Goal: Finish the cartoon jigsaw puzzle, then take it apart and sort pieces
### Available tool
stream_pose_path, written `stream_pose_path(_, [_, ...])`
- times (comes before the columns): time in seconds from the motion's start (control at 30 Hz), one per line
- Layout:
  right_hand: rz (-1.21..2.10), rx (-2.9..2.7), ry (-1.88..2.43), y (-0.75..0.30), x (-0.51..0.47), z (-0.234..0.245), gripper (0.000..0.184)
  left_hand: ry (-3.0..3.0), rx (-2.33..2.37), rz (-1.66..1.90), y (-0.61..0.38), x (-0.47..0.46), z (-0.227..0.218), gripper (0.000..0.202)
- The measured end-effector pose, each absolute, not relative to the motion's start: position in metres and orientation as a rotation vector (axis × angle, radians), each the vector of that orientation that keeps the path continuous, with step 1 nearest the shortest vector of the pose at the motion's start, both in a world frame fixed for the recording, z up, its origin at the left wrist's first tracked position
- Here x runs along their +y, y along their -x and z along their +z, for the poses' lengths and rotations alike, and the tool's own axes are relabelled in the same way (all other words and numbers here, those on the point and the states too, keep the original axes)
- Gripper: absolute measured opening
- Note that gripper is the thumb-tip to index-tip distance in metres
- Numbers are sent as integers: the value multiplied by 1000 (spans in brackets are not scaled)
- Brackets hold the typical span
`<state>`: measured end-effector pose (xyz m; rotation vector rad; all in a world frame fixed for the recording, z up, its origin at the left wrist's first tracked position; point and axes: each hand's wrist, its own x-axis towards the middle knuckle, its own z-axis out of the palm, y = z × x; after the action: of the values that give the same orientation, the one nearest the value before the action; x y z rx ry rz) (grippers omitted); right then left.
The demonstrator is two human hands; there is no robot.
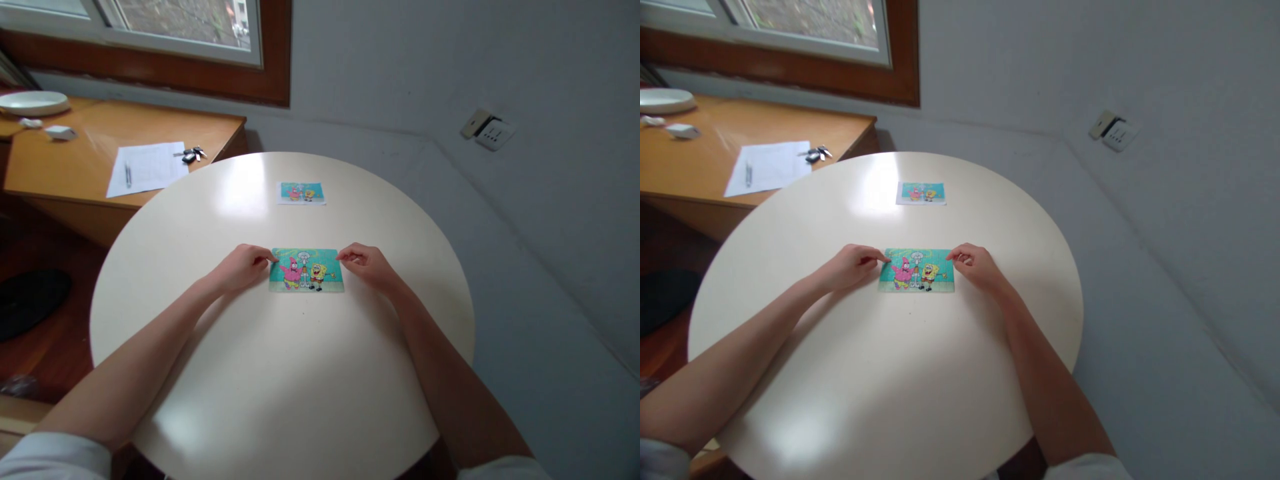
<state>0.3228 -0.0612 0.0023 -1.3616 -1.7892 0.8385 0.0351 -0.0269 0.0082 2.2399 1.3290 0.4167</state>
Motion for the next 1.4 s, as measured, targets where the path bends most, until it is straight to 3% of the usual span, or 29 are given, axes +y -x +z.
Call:
stream_pose_path(0.23, [701, -1989, 1451, -326, -60, -5, 28, -2216, 1327, 408, -36, -28, 11, 38])
stream_pose_path(0.7, [707, -1991, 1392, -322, -62, -3, 30, -2176, 1350, 396, -37, -29, 13, 38])
stream_pose_path(0.97, [533, -1919, 1376, -323, -63, 3, 31, -2160, 1356, 380, -38, -29, 13, 39])
stream_pose_path(1.17, [662, -2109, 1513, -325, -64, 7, 30, -2169, 1348, 384, -37, -29, 12, 39])
stream_pose_path(1.4, [487, -2105, 1593, -323, -70, 18, 38, -2175, 1335, 388, -38, -29, 13, 39])
